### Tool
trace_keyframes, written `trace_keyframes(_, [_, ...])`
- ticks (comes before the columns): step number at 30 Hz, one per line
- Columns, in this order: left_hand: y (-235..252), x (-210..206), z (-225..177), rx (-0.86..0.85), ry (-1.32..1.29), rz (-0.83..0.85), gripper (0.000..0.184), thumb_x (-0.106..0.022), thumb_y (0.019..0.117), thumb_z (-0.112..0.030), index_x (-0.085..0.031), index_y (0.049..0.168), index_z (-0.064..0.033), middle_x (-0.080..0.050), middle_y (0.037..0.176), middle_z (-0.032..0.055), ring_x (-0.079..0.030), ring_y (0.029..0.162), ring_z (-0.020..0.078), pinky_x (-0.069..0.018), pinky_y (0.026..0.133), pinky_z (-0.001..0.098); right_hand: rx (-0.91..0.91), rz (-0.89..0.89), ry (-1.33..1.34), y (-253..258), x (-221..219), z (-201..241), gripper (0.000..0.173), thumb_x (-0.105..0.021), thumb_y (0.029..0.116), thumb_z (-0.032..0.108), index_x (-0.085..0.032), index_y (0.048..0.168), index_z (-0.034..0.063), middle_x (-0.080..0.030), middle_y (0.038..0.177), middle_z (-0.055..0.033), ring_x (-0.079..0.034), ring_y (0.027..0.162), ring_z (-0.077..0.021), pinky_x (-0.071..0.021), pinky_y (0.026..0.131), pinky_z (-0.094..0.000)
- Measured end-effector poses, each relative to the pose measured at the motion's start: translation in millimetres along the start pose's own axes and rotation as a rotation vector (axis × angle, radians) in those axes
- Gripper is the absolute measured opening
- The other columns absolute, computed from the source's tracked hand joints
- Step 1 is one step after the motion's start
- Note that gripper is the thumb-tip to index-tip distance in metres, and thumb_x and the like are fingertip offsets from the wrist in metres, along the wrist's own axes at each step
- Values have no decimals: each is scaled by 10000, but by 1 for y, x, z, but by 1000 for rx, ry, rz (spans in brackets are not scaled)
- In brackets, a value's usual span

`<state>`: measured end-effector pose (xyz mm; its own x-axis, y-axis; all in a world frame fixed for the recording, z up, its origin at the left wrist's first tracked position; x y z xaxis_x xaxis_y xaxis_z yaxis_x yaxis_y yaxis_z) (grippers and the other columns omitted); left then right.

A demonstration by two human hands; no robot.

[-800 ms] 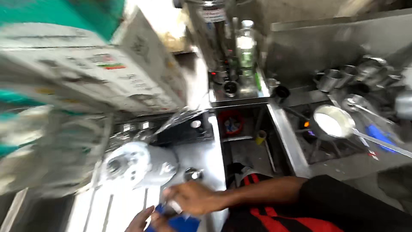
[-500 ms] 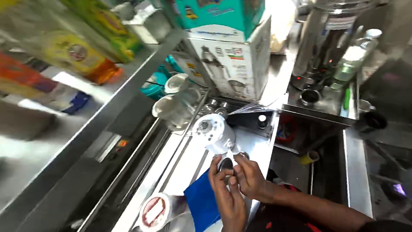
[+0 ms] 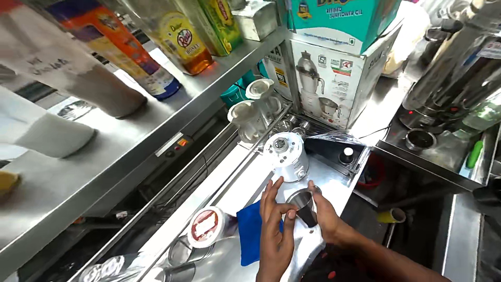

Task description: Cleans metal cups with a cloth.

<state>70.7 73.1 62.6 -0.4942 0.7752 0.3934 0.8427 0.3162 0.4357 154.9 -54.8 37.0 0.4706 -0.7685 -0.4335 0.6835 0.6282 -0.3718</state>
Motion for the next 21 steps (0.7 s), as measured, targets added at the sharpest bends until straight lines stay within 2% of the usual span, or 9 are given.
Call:
trace_keyframes(1, [0,4,-4,-13,118,-5,267,-507,1052,-387,-736,1043,-250,-448,1584,57,-254,1529,381,-208,1242,612,263,-100,-227,3,4,2,684,-213,1069,610,-662,1120,95,-682,923,-61,-676,878,-136,-579,763,-334])
trace_keyframes(3, [-1,6,-15,-72,262,-24,258,-542,1030,-417,-766,1094,-307,-475,1565,54,-254,1526,397,-182,1235,650,752,-247,-641,7,6,8,646,-193,1081,578,-637,985,119,-583,698,-16,-631,654,-131,-547,572,-355])
trace_keyframes(5, [-1,1,-22,-163,284,-62,199,-602,1019,-363,-787,1065,-307,-539,1516,31,-288,1514,395,-156,1230,670,938,-262,-808,5,3,11,617,-210,1091,547,-632,981,110,-537,643,4,-578,564,-116,-504,490,-347])
trace_keyframes(7, [-1,0,-22,-244,244,-85,172,-625,1015,-311,-789,1063,-301,-578,1484,-6,-307,1512,387,-134,1237,679,770,-184,-720,0,-1,11,583,-231,1097,529,-626,952,126,-537,660,-1,-590,605,-121,-512,536,-351])
trace_keyframes(10, [-1,10,-12,-239,59,-52,169,-635,1012,-323,-793,1073,-315,-519,1542,13,-229,1535,417,-126,1262,635,59,80,-249,-10,2,21,622,-261,1071,591,-653,1126,111,-674,911,-47,-668,822,-121,-563,669,-306])
trace_keyframes(13, [-3,15,2,-157,-136,19,176,-644,1007,-339,-807,1059,-297,-433,1604,66,-198,1543,427,-204,1271,570,-476,368,341,-12,4,16,625,-307,1026,676,-680,1005,175,-714,884,-61,-687,682,-125,-546,505,-278])
trace_keyframes(15, [-2,18,8,-132,-109,62,190,-630,1014,-339,-804,1081,-306,-447,1595,54,-193,1540,441,-193,1266,597,-530,425,452,-10,4,9,646,-291,1025,676,-679,987,161,-704,857,-77,-654,597,-129,-513,448,-260])
trace_keyframes(18, [1,24,-2,-137,87,93,246,-623,1005,-388,-763,1206,-369,-401,1623,47,-196,1536,455,-170,1249,677,-130,75,-54,-9,6,16,591,-285,1067,609,-648,1158,152,-693,941,-58,-672,766,-119,-543,581,-273])
trace_keyframes(21, [1,16,-17,-185,159,23,242,-658,985,-381,-776,1193,-344,-508,1549,33,-253,1519,453,-132,1239,699,492,-154,-575,-4,1,13,592,-256,1074,589,-626,930,150,-546,688,-13,-592,631,-142,-509,553,-366])
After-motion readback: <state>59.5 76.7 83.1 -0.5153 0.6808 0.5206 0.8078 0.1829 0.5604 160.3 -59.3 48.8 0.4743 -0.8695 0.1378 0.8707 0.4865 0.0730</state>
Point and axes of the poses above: each hand's wrist, its own y-axis towards the middle knuckle, its own x-axis out of the back of the hand, z = x × y, the point moved 2 cm from there along y, towards the middle knuckle
